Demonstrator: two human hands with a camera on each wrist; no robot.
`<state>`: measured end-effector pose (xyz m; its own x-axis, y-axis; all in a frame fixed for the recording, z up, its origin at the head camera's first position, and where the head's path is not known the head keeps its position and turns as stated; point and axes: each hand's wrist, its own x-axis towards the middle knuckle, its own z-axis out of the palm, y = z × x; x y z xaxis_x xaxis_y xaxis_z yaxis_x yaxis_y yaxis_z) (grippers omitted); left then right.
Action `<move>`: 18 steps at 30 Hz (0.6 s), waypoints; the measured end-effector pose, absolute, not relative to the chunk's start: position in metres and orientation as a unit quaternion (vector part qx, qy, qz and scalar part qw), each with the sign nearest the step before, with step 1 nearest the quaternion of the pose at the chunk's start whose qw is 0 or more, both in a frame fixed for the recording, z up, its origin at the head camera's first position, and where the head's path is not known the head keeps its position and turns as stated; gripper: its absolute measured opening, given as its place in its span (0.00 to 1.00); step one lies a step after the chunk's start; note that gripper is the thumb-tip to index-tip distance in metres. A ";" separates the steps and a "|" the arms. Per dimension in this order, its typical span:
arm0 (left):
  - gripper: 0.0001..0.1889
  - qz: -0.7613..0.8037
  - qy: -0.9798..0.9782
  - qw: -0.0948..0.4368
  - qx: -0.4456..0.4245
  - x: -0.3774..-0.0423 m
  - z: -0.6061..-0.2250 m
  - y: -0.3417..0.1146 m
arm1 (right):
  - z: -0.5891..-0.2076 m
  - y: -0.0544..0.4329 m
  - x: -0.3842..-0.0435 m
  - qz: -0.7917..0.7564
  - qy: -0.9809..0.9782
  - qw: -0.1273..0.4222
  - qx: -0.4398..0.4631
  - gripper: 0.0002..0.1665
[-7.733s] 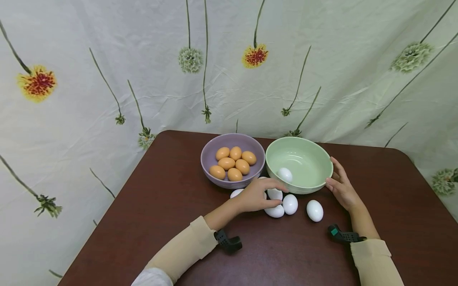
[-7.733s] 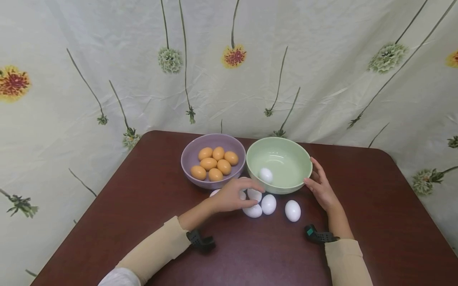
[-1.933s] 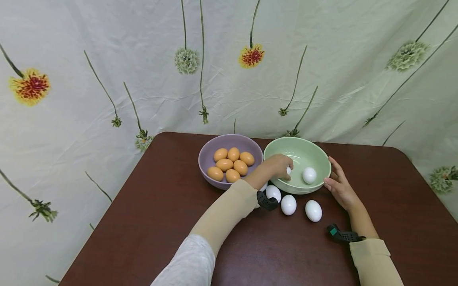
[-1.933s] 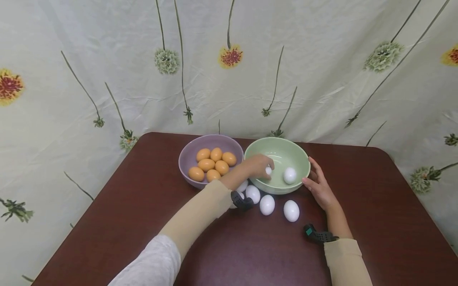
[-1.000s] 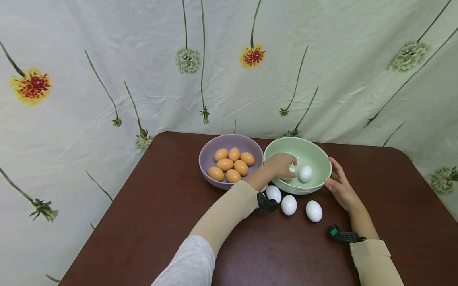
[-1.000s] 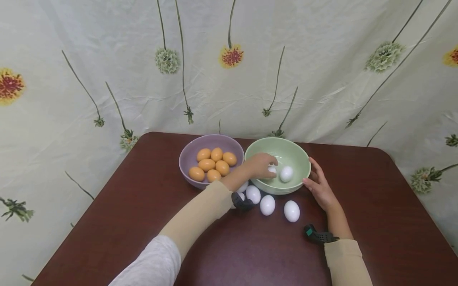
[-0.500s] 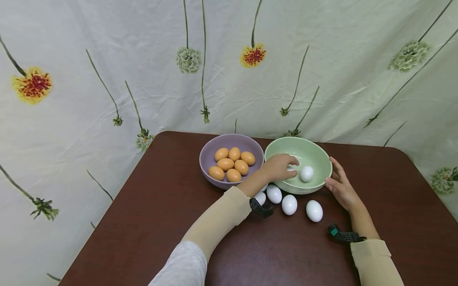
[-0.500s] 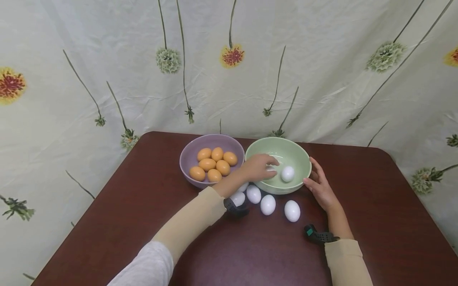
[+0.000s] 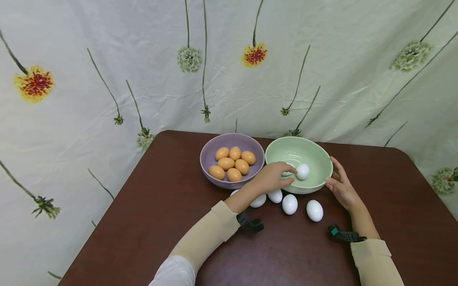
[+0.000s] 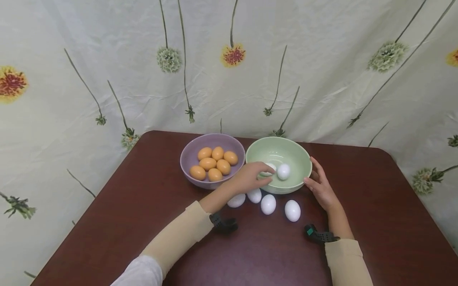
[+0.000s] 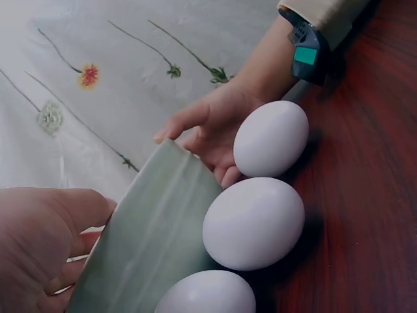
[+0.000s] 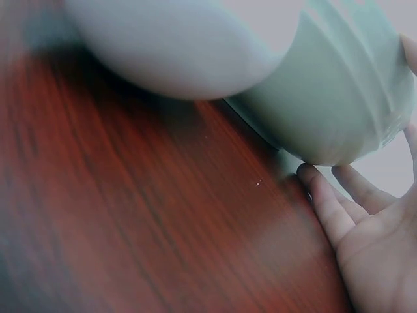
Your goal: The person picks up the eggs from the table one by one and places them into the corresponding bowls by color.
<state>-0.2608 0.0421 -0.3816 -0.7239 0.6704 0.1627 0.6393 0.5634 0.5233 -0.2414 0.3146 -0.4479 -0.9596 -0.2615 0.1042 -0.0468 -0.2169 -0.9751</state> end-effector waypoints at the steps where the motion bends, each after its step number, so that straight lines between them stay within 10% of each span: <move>1: 0.14 0.285 0.883 0.024 0.373 -0.259 -0.382 0.040 | -0.448 0.315 -0.241 -0.769 0.623 0.070 -0.124 0.42; 18: 0.13 0.355 0.852 0.003 0.385 -0.228 -0.390 -0.002 | -0.449 0.315 -0.240 -0.769 0.622 0.067 -0.134 0.42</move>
